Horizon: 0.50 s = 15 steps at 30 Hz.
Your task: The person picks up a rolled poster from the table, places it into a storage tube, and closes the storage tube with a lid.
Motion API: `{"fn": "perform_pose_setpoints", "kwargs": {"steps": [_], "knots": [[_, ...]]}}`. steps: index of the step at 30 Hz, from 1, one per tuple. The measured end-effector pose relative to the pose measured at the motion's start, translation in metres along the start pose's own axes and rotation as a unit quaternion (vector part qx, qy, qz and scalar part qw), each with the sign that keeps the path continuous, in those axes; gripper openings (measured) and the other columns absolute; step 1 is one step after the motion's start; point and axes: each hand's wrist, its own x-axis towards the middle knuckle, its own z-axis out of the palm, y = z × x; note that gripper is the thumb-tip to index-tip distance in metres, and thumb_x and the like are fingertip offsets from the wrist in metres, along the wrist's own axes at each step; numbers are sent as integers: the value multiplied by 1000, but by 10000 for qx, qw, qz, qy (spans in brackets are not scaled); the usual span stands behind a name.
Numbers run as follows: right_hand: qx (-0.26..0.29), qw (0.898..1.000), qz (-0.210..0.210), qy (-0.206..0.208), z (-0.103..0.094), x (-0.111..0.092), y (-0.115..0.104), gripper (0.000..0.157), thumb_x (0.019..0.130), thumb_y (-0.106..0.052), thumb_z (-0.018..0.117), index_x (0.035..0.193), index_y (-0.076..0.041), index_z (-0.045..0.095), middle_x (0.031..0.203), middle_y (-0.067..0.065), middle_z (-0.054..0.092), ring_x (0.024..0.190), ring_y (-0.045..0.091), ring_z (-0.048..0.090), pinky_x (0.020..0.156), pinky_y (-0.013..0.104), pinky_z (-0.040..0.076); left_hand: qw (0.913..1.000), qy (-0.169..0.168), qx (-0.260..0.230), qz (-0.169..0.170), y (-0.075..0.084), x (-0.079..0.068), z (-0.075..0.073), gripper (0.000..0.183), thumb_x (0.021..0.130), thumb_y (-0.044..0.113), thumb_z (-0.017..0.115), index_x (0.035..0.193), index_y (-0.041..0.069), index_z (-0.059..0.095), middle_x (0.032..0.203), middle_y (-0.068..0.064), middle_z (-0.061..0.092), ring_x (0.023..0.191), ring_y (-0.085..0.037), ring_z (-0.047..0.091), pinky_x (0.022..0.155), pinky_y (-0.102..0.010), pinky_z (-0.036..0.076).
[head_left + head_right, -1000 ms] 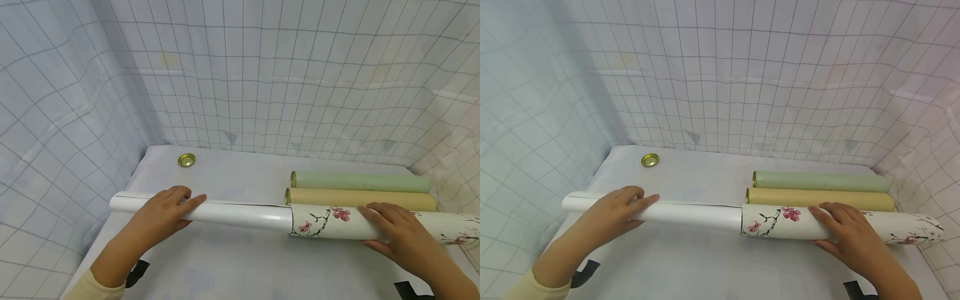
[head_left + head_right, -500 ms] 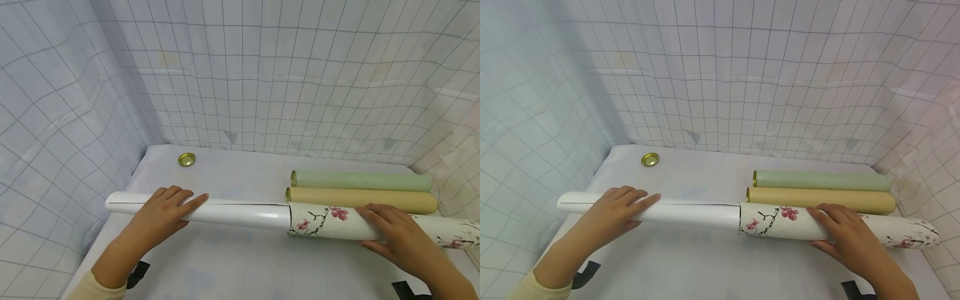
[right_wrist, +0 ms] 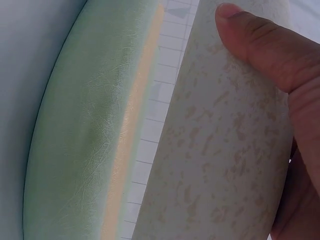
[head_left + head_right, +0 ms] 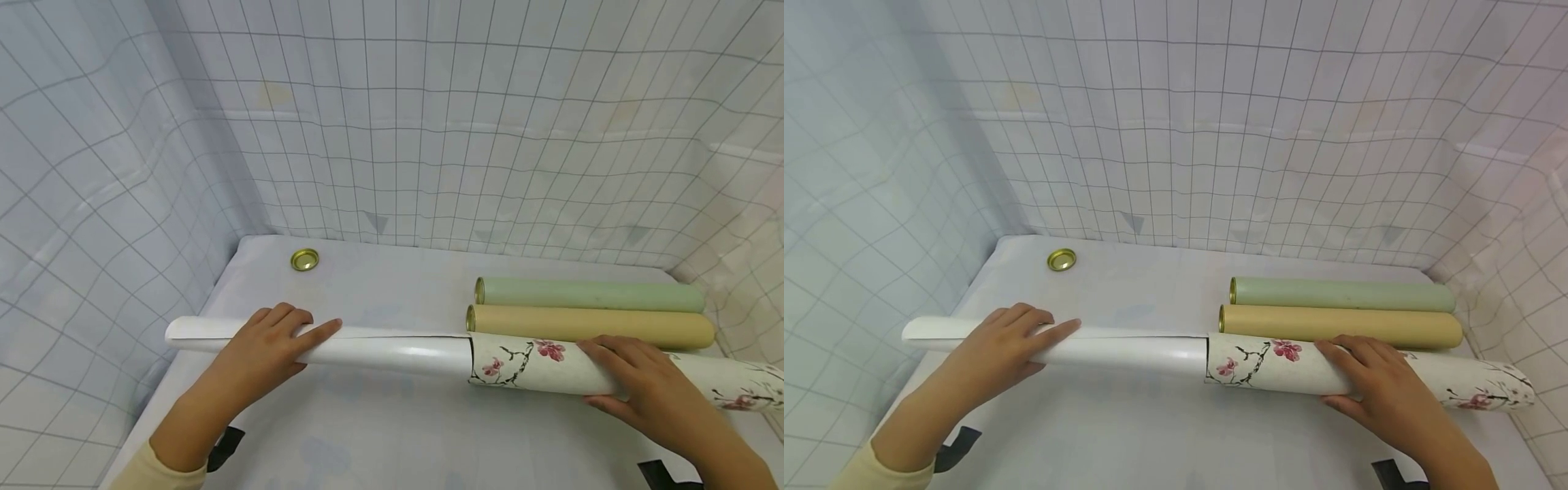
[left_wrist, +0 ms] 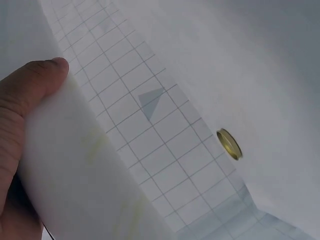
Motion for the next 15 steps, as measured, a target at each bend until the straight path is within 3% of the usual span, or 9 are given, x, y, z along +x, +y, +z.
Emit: {"fn": "perform_pose_setpoints", "kwargs": {"steps": [6,10,15], "knots": [[-22,10000,-38,47,0,0,0,74,90,-73,43,131,-15,63,116,5,61,102,29,57,102,19,25,9998,-24,-169,66,2,-1,0,88,57,18,95,137,25,58,97,1,61,87,-21,57,68,-37,49],[11,9999,-89,76,1,0,0,73,91,-72,43,130,-14,63,116,5,61,101,28,57,104,16,23,9996,-130,-253,26,2,-1,-1,88,58,19,95,138,25,58,97,1,61,87,-20,57,69,-36,50],[-14,9998,-101,143,2,0,-1,74,92,-73,42,129,-12,64,115,5,62,100,27,58,105,14,21,9986,-180,-479,104,3,-1,-2,89,61,31,95,141,24,55,97,3,58,73,-14,54,65,-31,51]]}}
